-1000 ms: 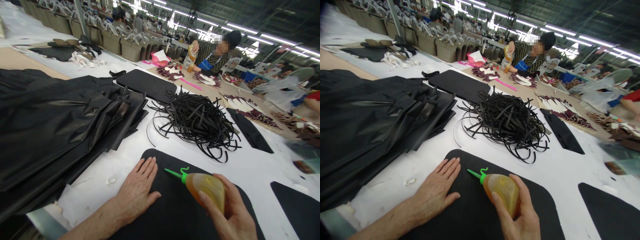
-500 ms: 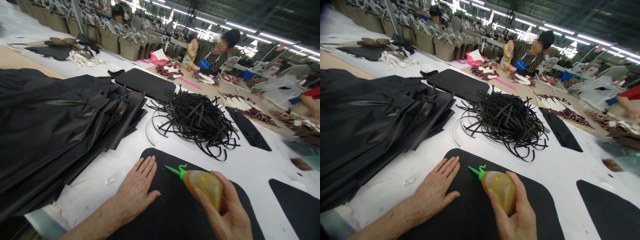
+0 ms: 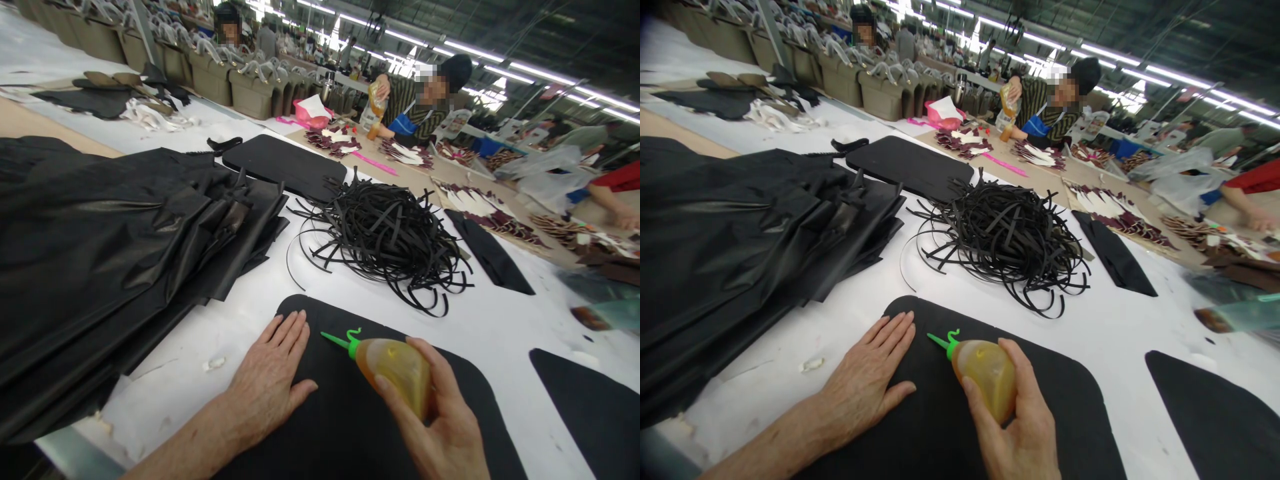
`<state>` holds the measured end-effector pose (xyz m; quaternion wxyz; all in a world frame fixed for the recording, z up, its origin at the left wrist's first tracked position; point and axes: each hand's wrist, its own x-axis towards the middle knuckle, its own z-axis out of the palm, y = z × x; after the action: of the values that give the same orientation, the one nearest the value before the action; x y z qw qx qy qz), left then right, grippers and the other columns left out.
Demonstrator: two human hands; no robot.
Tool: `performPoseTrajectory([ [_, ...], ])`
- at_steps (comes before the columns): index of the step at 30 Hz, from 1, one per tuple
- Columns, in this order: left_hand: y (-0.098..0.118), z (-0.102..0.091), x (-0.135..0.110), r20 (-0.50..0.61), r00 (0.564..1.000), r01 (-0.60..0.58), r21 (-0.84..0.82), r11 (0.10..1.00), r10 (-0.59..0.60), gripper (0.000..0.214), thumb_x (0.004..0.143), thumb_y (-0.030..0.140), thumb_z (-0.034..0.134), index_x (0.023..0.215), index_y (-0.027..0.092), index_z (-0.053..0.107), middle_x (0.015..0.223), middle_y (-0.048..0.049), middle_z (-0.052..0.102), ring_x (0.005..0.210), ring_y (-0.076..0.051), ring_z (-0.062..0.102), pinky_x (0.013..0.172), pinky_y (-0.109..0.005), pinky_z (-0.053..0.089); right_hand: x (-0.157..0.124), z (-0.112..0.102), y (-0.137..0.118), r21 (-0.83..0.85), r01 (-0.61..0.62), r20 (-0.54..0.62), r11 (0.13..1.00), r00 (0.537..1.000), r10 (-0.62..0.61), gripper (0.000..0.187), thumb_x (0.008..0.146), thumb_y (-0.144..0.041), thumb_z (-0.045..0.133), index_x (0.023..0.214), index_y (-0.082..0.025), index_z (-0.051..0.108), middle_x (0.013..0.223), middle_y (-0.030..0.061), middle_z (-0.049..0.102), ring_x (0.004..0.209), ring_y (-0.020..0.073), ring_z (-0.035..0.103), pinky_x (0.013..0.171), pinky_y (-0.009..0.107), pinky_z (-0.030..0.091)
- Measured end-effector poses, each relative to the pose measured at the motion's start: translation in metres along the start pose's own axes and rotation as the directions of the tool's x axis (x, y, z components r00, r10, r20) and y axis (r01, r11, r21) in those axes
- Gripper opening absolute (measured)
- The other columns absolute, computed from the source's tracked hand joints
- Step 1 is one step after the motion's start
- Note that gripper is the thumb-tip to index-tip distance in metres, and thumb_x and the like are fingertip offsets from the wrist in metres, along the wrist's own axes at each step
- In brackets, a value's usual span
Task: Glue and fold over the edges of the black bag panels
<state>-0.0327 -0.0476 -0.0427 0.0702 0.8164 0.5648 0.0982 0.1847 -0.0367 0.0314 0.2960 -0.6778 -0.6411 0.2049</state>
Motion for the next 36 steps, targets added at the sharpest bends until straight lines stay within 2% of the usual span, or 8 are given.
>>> performPoseTrajectory([
  [16, 0.0, 0.002, -0.001, -0.015, 1.0, 0.009, -0.004, 1.0, -0.009, 0.074, 0.078, 0.053, 0.056, 0.135, 0.01, 0.037, 0.145, -0.0157, 0.03, 0.133, -0.028, 0.03, 0.109, -0.044, 0.028, 0.0, 0.0, 0.01, 0.004, -0.016, -0.026, 1.0, 1.0, 0.016, 0.061, 0.069, -0.058, 0.061, 0.118, -0.022, 0.051, 0.113, 0.0068, 0.06, 0.099, 0.0285, 0.058, 0.088, 0.04, 0.046],
  [19, -0.001, 0.002, -0.001, -0.012, 1.0, 0.004, 0.003, 1.0, -0.003, 0.072, 0.079, 0.054, 0.053, 0.135, 0.011, 0.037, 0.145, -0.0155, 0.029, 0.133, -0.028, 0.03, 0.109, -0.044, 0.028, 0.001, -0.008, 0.005, 0.061, -0.098, -0.087, 0.993, 0.991, 0.103, 0.065, 0.066, -0.06, 0.063, 0.118, -0.023, 0.052, 0.109, 0.0061, 0.061, 0.094, 0.0288, 0.059, 0.083, 0.038, 0.048],
  [23, -0.001, 0.003, -0.001, -0.024, 1.0, 0.0, 0.001, 1.0, 0.0, 0.071, 0.081, 0.054, 0.05, 0.136, 0.012, 0.036, 0.146, -0.0149, 0.029, 0.134, -0.027, 0.029, 0.109, -0.044, 0.027, 0.002, -0.024, -0.009, 0.183, -0.251, -0.139, 0.951, 0.951, 0.277, 0.07, 0.064, -0.062, 0.063, 0.119, -0.022, 0.049, 0.096, 0.0053, 0.064, 0.072, 0.0242, 0.062, 0.062, 0.032, 0.052],
  [26, -0.001, 0.003, 0.0, -0.019, 1.0, 0.001, 0.011, 1.0, -0.001, 0.072, 0.08, 0.054, 0.051, 0.136, 0.012, 0.037, 0.146, -0.0149, 0.03, 0.133, -0.028, 0.03, 0.109, -0.044, 0.028, 0.001, -0.029, -0.009, 0.228, -0.289, -0.146, 0.93, 0.934, 0.326, 0.067, 0.066, -0.062, 0.062, 0.118, -0.021, 0.048, 0.095, 0.0049, 0.064, 0.067, 0.0223, 0.061, 0.058, 0.03, 0.052],
  [28, -0.001, 0.004, 0.0, -0.025, 1.0, 0.001, 0.02, 1.0, -0.001, 0.072, 0.079, 0.055, 0.051, 0.135, 0.012, 0.037, 0.146, -0.0151, 0.03, 0.132, -0.028, 0.032, 0.109, -0.044, 0.028, -0.002, -0.025, -0.001, 0.229, -0.281, -0.124, 0.932, 0.941, 0.314, 0.068, 0.065, -0.061, 0.063, 0.119, -0.022, 0.049, 0.097, 0.0052, 0.063, 0.071, 0.0236, 0.062, 0.061, 0.031, 0.052],
  [31, -0.002, 0.004, 0.001, -0.032, 0.999, -0.005, 0.047, 0.999, 0.007, 0.071, 0.08, 0.055, 0.05, 0.136, 0.013, 0.038, 0.145, -0.0146, 0.031, 0.131, -0.028, 0.034, 0.108, -0.044, 0.029, -0.007, -0.015, 0.014, 0.166, -0.199, -0.1, 0.966, 0.971, 0.217, 0.068, 0.063, -0.059, 0.065, 0.119, -0.023, 0.051, 0.104, 0.0064, 0.063, 0.084, 0.0275, 0.062, 0.069, 0.034, 0.053],
  [36, -0.004, 0.006, 0.001, -0.048, 0.998, -0.022, 0.091, 0.996, 0.027, 0.069, 0.079, 0.056, 0.049, 0.134, 0.016, 0.04, 0.145, -0.0134, 0.033, 0.129, -0.029, 0.037, 0.105, -0.044, 0.031, -0.013, 0.0, 0.019, 0.037, -0.061, -0.133, 0.997, 0.989, 0.065, 0.058, 0.072, -0.056, 0.059, 0.12, -0.023, 0.051, 0.114, 0.0067, 0.06, 0.098, 0.0286, 0.059, 0.084, 0.04, 0.049],
])
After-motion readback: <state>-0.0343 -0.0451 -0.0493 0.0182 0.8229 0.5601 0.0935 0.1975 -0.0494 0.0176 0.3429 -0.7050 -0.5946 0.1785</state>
